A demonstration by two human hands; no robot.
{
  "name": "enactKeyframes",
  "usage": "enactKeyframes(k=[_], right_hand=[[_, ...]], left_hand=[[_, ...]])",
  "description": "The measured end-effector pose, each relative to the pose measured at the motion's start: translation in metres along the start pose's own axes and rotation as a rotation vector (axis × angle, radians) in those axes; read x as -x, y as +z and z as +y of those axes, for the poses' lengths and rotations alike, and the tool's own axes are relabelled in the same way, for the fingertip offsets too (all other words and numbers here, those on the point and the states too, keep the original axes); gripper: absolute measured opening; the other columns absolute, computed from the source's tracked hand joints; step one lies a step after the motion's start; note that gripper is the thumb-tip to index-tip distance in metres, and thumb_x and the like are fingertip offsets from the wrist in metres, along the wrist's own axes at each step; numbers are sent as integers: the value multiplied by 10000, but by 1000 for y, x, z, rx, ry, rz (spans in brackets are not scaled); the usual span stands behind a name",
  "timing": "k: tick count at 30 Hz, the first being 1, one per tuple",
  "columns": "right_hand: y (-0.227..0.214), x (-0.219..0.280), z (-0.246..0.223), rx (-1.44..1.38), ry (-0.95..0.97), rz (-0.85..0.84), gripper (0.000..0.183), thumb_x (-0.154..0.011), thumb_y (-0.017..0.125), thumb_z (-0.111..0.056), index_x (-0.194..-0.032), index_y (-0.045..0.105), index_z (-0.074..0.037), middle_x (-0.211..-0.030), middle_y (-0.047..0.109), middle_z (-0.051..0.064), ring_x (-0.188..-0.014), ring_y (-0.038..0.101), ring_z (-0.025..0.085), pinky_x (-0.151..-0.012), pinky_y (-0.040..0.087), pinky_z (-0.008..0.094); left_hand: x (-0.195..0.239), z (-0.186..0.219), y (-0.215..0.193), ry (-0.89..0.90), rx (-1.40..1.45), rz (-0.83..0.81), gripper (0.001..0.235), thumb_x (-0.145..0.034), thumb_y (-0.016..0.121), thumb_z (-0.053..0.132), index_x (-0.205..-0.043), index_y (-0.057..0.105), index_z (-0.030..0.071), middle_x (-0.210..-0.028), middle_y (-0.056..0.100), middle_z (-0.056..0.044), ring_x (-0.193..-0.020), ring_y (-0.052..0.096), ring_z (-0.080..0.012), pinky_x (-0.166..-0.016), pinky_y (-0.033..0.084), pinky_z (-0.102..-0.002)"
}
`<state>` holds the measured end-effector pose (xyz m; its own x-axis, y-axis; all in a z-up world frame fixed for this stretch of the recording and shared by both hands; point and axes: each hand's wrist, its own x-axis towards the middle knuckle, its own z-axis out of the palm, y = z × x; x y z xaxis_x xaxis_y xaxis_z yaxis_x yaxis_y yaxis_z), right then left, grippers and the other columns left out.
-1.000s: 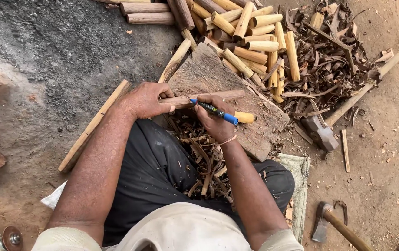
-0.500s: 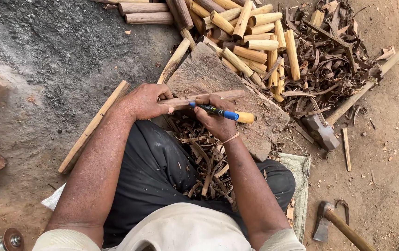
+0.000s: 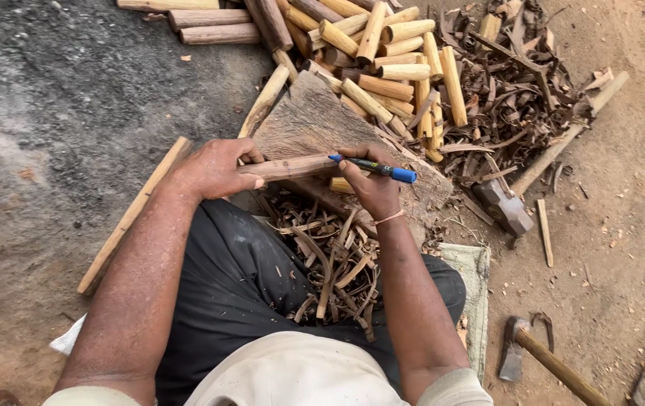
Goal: The person sits cross-legged on the ground and repeatedly picks up short wooden sticks, places them on a wooden block, and marks them with a blue marker. The person handles the sticks one at a time, rotating them to mark different sides before setting them aside.
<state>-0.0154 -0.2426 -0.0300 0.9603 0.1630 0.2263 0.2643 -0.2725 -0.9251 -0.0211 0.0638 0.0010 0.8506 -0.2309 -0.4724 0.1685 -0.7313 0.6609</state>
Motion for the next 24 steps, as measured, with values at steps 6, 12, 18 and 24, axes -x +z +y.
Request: enactKeyframes(k=[6,12,18,24], right_hand=[[0,1,8,158,-6,-23,118,-875,777,-128,-987,758,-93,-967,750,41,-903,726,136,-867,619,301],[3,1,11,175,46,-64,178,-864,803,-162,-1015,757,-80,-975,782,54,-893,755,148,-833,629,305],[2,1,14,141,-62,-96,150,-864,776,-100,-1004,736,-62,-1068,790,82,-1000,772,167,-915,641,320],[4,-1,8,273,31,-92,180,-853,802,-127,-1013,755,-60,-991,788,87,-914,767,177,-848,637,321]], left_hand=[[-3,-2,0,21,6,4,396,-806,834,281,-1164,712,165,-1115,754,-100,-1040,724,-255,-902,567,-445],[-8,-4,1,11,26,-22,417,-802,828,308,-1169,704,154,-1126,750,-96,-1057,727,-236,-913,602,-435],[-11,-9,3,29,-21,-14,426,-801,841,317,-1171,712,151,-1116,754,-102,-1055,716,-229,-933,579,-430],[-10,-6,1,15,19,-33,424,-812,828,325,-1177,709,145,-1100,758,-96,-1029,728,-213,-904,604,-427]])
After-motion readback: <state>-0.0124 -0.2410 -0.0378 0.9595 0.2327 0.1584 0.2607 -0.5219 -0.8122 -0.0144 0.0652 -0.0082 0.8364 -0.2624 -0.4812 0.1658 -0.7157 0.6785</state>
